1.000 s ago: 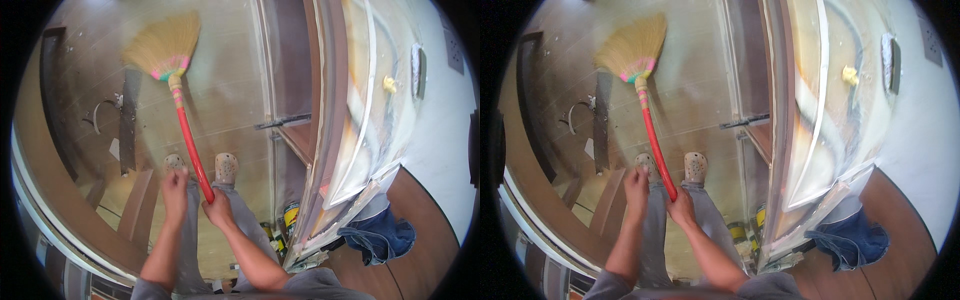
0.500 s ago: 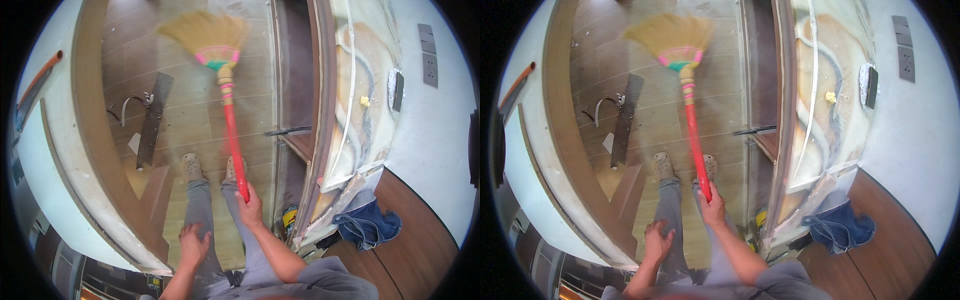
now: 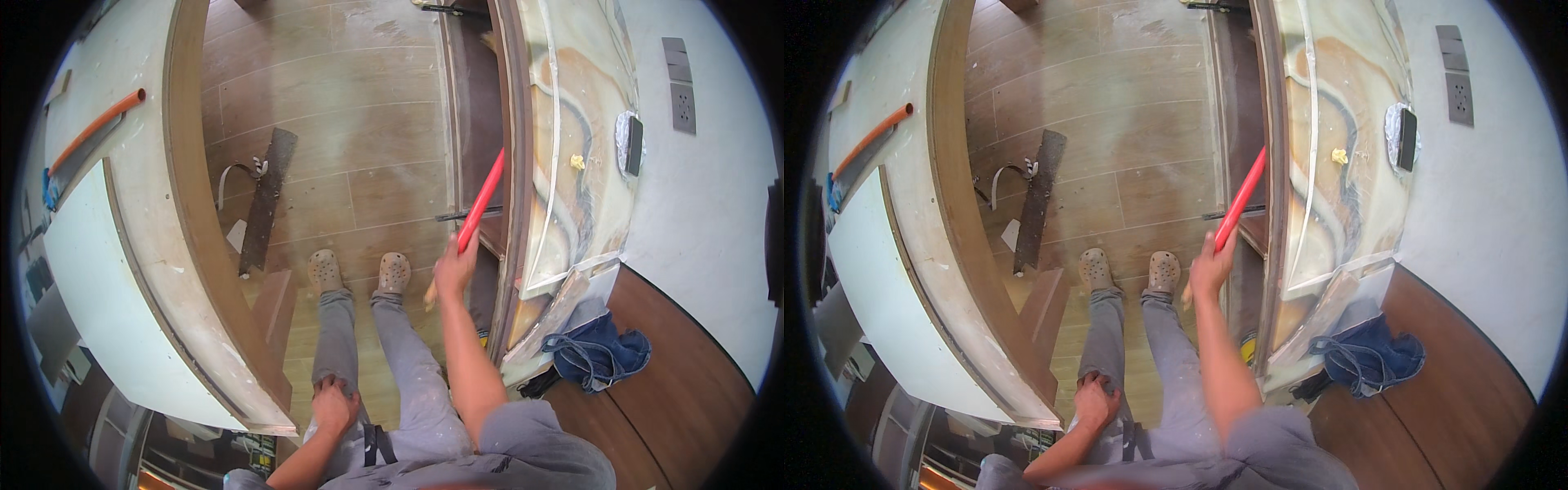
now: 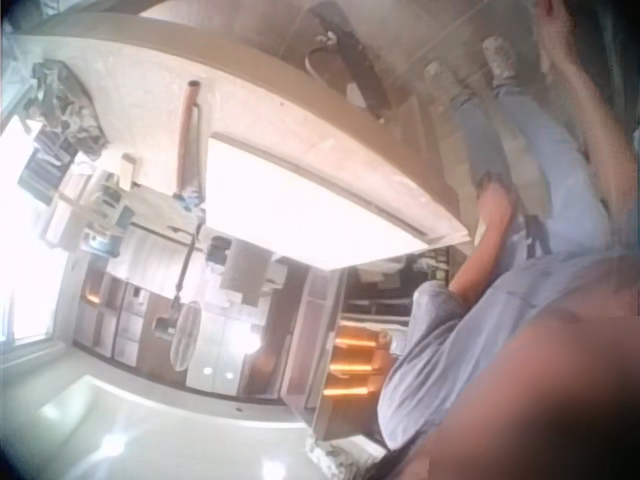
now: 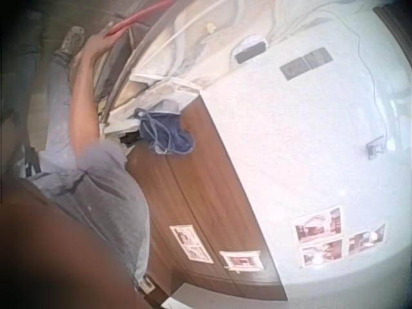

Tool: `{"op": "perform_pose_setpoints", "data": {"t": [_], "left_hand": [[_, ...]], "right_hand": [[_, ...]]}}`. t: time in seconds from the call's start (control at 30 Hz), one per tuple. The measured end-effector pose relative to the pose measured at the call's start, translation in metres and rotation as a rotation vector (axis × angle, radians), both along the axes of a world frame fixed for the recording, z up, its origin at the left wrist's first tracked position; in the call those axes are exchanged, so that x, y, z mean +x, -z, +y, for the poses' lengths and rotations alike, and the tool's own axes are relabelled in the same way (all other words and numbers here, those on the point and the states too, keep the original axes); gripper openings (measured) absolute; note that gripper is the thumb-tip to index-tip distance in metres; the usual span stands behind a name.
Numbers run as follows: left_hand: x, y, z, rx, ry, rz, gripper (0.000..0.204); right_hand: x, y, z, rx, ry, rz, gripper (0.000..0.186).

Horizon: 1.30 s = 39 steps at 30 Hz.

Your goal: The person applies finish to the interior of a wooden cabinet using a brush, then sweeps the floor with a broom. The person also handles a white panel and a small wooden block on a workbench.

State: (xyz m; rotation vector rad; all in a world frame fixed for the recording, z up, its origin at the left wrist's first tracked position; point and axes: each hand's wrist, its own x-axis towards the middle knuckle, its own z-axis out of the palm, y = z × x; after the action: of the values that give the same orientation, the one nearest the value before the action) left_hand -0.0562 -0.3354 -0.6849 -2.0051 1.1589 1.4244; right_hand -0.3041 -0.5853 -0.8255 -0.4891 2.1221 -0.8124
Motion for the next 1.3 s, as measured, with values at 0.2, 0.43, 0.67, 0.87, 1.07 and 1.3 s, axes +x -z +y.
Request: {"op": "perform_pose_setpoints", "data": {"t": [0.2,0.43,0.67,0.87,1.07,1.3], "left_hand": [[0.003,-0.001,-0.008,0.0,0.037,0.023,0.037],[0.006,0.0,-0.017,0.051,0.07,-0.01,0.037],[0.013,0.004,-0.021,0.105,0.098,0.023,0.04],[0.013,0.006,-0.017,0.106,0.139,0.011,0.041],[0.013,0.005,-0.018,0.104,0.159,0.014,0.042],[0.012,0.007,-0.013,0.098,0.157,0.007,0.04]], "right_hand": [[0.007,0.026,-0.129,0.071,-0.078,0.075,0.072],[0.05,-0.015,-0.047,0.044,-0.514,0.1,0.072],[0.041,-0.053,-0.042,0.033,-0.348,0.11,0.072],[0.033,-0.046,-0.099,0.064,-0.165,0.026,0.069],[0.043,-0.074,-0.069,0.134,-0.299,-0.175,0.067],[0.021,-0.043,-0.091,-0.006,-0.148,-0.024,0.069]]}}
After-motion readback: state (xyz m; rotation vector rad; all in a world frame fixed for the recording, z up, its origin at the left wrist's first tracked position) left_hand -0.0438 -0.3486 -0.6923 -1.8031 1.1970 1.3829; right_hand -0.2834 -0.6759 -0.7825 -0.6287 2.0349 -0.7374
